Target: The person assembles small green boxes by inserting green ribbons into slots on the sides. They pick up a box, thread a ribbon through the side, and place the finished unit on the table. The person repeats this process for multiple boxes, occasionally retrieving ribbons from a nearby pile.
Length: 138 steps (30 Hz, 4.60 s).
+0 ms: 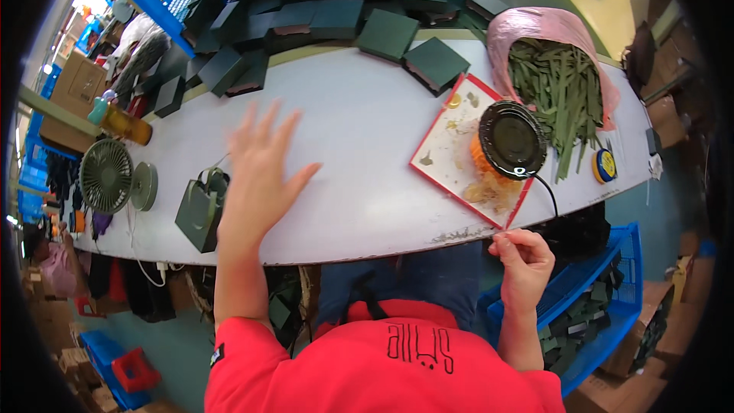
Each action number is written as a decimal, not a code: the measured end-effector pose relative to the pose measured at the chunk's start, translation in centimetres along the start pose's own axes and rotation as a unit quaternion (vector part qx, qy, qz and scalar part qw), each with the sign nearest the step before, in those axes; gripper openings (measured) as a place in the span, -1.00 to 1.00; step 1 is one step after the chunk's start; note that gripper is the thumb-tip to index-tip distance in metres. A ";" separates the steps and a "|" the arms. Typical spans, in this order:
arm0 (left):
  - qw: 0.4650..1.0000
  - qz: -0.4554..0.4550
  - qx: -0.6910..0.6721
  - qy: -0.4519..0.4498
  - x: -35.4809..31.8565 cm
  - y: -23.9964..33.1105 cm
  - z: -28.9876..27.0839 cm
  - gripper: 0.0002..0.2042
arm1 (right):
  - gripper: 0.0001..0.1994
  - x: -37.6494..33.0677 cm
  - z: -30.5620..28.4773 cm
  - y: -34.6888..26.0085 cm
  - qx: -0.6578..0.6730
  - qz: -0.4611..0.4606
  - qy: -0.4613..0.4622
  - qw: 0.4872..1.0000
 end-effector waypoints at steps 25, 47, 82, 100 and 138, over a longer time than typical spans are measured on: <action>0.983 0.158 -0.040 -0.083 6.8 10.1 10.3 -0.57 | -0.28 0.0 -1.0 -1.7 0.410 0.051 -0.320 0.853; 0.697 0.104 -0.698 -0.129 -5.2 22.6 6.3 -0.81 | -0.80 -0.8 1.3 -2.0 -0.190 -0.155 -0.176 0.954; 0.748 0.255 -0.596 -0.143 -6.9 27.5 5.1 -0.85 | -0.47 -0.4 -0.8 2.3 0.180 -0.004 -0.149 0.972; 0.725 0.309 -0.583 -0.195 -8.5 29.1 7.1 -0.83 | -0.64 -0.3 -2.7 0.9 -0.023 -0.064 -0.049 0.996; 0.975 0.025 -0.088 -0.204 -2.5 4.8 6.1 -0.06 | -0.89 12.8 -9.1 -3.7 -0.569 -0.363 -0.015 0.738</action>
Point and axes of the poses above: each hand's wrist, its own x-axis towards the middle knuckle, its own z-axis out of the palm, y = z × x, the point moved 10 cm from there along x, towards the middle knuckle, and after that the axes turned 7 degrees about y, right-handed, at the moved point
